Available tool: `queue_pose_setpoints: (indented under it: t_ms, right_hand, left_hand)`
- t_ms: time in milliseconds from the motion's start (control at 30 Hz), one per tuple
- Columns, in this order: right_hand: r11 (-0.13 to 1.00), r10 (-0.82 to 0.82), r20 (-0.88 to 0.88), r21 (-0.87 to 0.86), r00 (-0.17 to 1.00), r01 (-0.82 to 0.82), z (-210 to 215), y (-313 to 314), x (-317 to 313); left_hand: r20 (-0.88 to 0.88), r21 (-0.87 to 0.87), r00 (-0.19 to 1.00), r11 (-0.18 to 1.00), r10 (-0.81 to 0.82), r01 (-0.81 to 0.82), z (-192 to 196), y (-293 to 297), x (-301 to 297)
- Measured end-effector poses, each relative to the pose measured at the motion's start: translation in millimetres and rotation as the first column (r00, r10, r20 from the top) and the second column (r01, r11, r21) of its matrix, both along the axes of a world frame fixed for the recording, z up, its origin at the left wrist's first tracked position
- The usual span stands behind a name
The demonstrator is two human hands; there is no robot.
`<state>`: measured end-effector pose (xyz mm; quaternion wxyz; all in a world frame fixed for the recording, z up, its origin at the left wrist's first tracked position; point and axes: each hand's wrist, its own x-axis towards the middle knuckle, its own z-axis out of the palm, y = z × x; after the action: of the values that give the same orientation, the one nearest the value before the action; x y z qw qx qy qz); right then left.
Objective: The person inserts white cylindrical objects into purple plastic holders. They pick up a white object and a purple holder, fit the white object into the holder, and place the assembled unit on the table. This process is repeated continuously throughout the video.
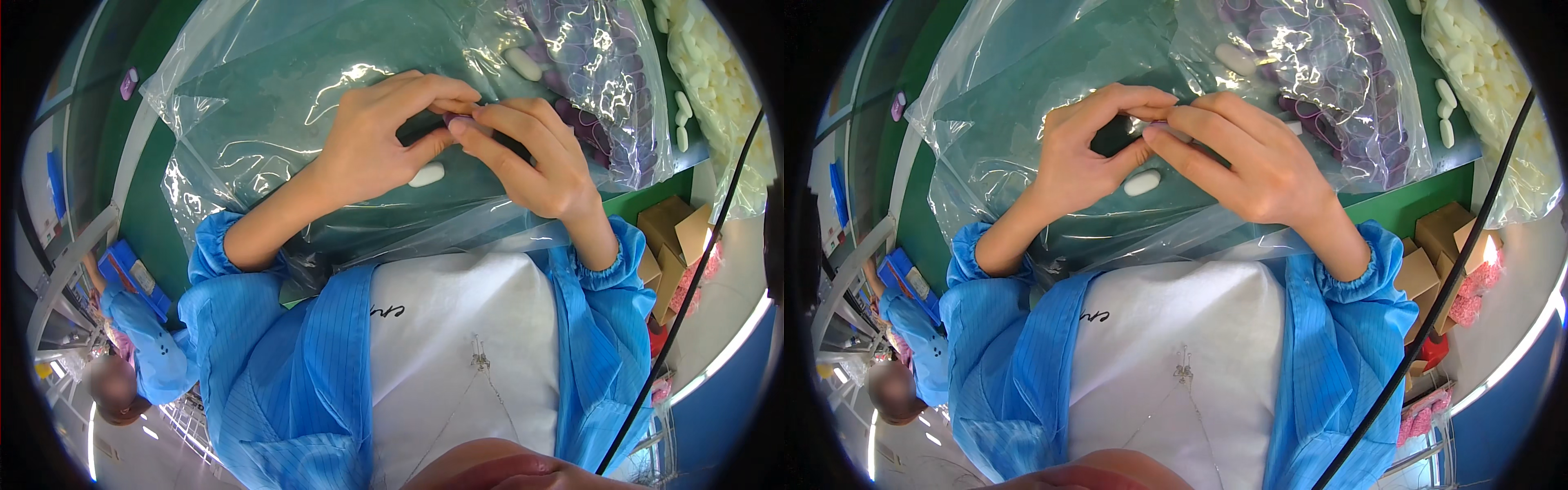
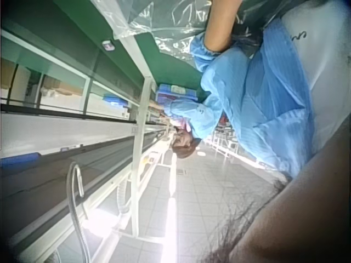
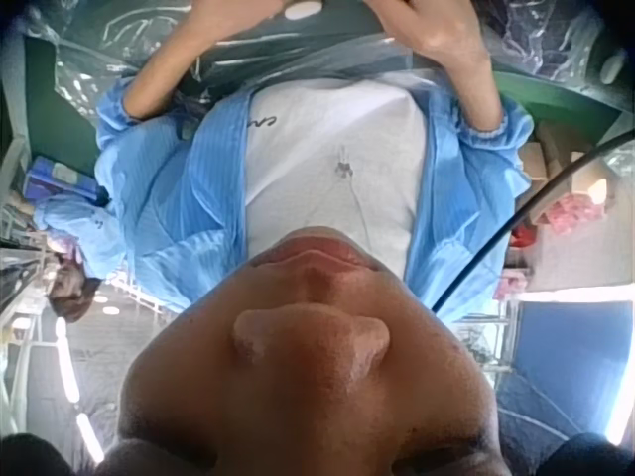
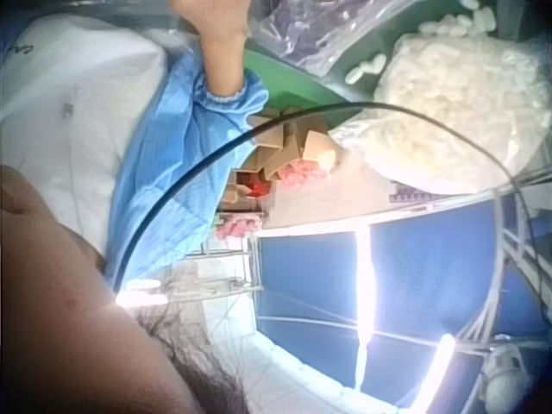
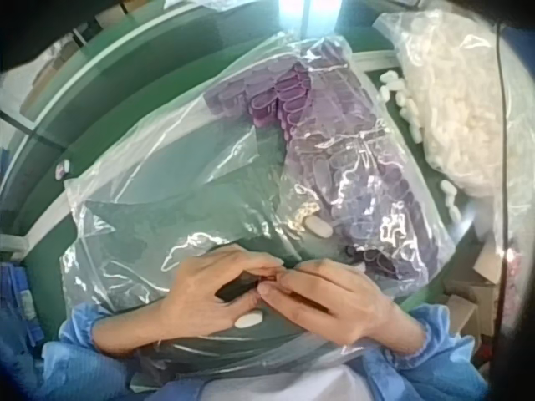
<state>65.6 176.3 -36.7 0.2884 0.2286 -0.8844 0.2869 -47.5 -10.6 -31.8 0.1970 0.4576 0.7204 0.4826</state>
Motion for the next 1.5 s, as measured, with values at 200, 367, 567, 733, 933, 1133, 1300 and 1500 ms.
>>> queue_pose_setpoints:
  t_ms: [200,367,567,733,933,1133,1300,1500]
  right_hand:
    - [1.000,-0.001,-0.003,-0.015,1.000,0.001,0.8,10.1,0.1]
    - [0.999,-0.035,0.133,0.021,0.991,0.033,17.2,-3.9,10.0]
    - [0.997,-0.073,0.163,0.003,0.984,0.074,-9.3,7.3,21.2]
    - [1.000,-0.002,0.055,-0.024,0.998,0.003,-6.1,13.5,19.6]
    - [0.996,-0.057,0.051,-0.069,0.997,0.060,-9.2,26.8,21.2]
    - [0.996,0.078,0.226,-0.057,0.971,-0.066,0.4,26.7,12.8]
    - [0.993,0.084,0.236,-0.102,0.968,-0.061,-1.6,15.6,12.5]
    - [0.995,0.104,0.270,-0.022,0.957,-0.101,11.3,6.7,6.6]
  left_hand:
    - [0.014,0.049,1.000,0.999,-0.018,0.017,-0.2,8.4,-4.6]
    - [0.022,0.141,1.000,0.990,-0.007,0.004,-10.3,-7.0,1.8]
    - [0.082,0.247,0.990,0.964,-0.119,0.095,-30.4,9.5,-1.4]
    - [0.089,0.230,0.993,0.972,-0.077,0.055,-21.6,-2.1,6.3]
    - [-0.272,0.361,0.889,0.895,0.369,-0.261,34.8,-31.5,-83.9]
    - [-0.422,-0.089,0.757,0.808,0.498,-0.582,3.8,-88.5,-242.9]
    - [-0.831,-0.018,0.396,0.693,0.390,-0.721,-34.6,-95.0,-280.1]
    - [-0.709,0.145,0.481,0.774,0.516,-0.617,16.3,-70.5,-216.1]
